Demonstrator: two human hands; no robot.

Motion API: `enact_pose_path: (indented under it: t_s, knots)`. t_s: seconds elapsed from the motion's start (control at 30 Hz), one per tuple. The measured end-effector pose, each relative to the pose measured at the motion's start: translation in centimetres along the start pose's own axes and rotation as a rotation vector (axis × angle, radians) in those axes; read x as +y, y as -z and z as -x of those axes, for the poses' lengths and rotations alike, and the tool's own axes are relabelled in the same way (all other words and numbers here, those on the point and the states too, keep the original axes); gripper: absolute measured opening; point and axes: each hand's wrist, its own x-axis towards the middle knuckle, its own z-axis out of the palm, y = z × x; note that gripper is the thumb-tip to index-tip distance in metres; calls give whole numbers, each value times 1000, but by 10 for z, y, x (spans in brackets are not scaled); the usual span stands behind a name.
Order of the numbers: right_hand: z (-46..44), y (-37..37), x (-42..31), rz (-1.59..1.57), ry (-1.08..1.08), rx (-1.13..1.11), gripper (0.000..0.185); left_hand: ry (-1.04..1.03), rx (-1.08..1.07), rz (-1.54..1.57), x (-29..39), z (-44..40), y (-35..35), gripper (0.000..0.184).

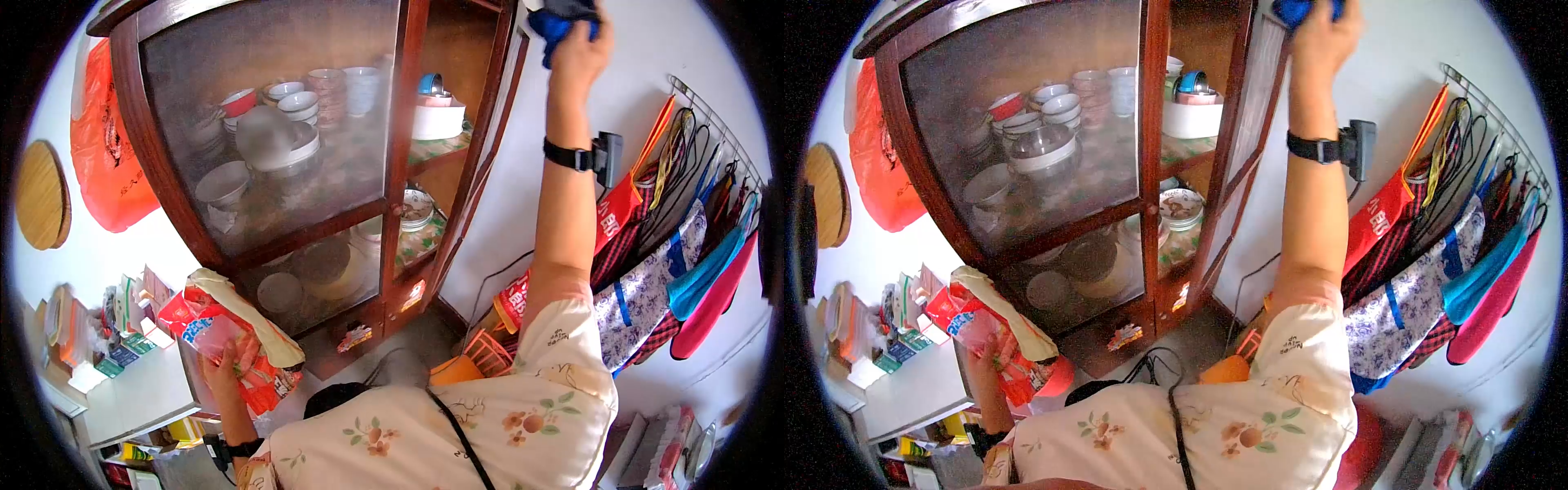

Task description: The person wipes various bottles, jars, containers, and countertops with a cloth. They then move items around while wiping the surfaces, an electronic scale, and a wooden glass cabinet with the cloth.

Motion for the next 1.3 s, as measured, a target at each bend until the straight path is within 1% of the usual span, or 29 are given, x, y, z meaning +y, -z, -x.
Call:
enact_pose_path:
  t_s: [0.07, 0.13, 0.17, 0.2, 0.23, 0.27, 0.3, 0.33, 0.4, 0.47, 0.57, 0.67, 0.77, 0.87, 0.93, 0.97, 1.07, 1.1, 1.2, 1.3]
  knots:
    - [-3, 10, -36, -319, -267, 133, 31, -20, 0, 17, -8, 1, -1, 44]
    - [25, 34, -36, 209, 53, 121, 34, -71, -1, 33, -3, 8, -2, 42]
    - [56, 40, -40, 293, 247, 76, 35, -47, -14, 83, -4, 9, 0, 40]
    - [89, 44, -48, 293, 274, -85, 40, -13, -28, 126, -6, 8, 1, 38]
    - [116, 54, -59, 367, 333, -381, 48, 18, -42, 167, -5, 8, 2, 36]
    - [157, 53, -63, 407, 229, -466, 54, 39, -33, 133, 1, 7, 1, 35]
    - [191, 54, -64, 469, 193, -523, 55, 56, -25, 99, 9, 6, -1, 34]
    - [214, 62, -58, 487, 234, -556, 58, 68, -16, 69, 14, 7, -1, 33]
    - [247, 72, -59, 476, 63, -641, 61, 132, -11, 140, -1, 2, 5, 37]
    - [271, 70, -58, 439, -30, -624, 62, 154, 3, 229, -8, -1, 6, 40]
    - [298, 60, -65, 405, -104, -649, 58, 210, 53, 123, 13, 3, 2, 45]
    - [339, 55, -56, 369, -187, -668, 55, 45, 47, 97, 22, -2, 6, 47]
    - [347, 47, -55, 350, -203, -682, 55, -50, 57, 69, 61, 2, -3, 47]
    - [345, 45, -57, 321, -247, -655, 55, -80, 34, 39, 74, 2, -7, 45]
    - [344, 48, -57, 287, -301, -647, 54, -116, -4, 90, 82, 3, -17, 45]
    - [339, 50, -54, 261, -297, -624, 50, -131, -24, 114, 86, 6, -23, 44]
    - [321, 49, -36, 131, -396, -703, 44, -98, -52, 90, 99, 16, -39, 44]
    - [312, 46, -37, 156, -337, -715, 40, -104, -56, 34, 101, 17, -42, 42]
    - [297, 37, -40, 217, -143, -753, 37, -122, -78, 50, 100, 20, -49, 41]
    - [291, 32, -33, 193, -102, -772, 36, -96, -101, 72, 97, 25, -50, 41]
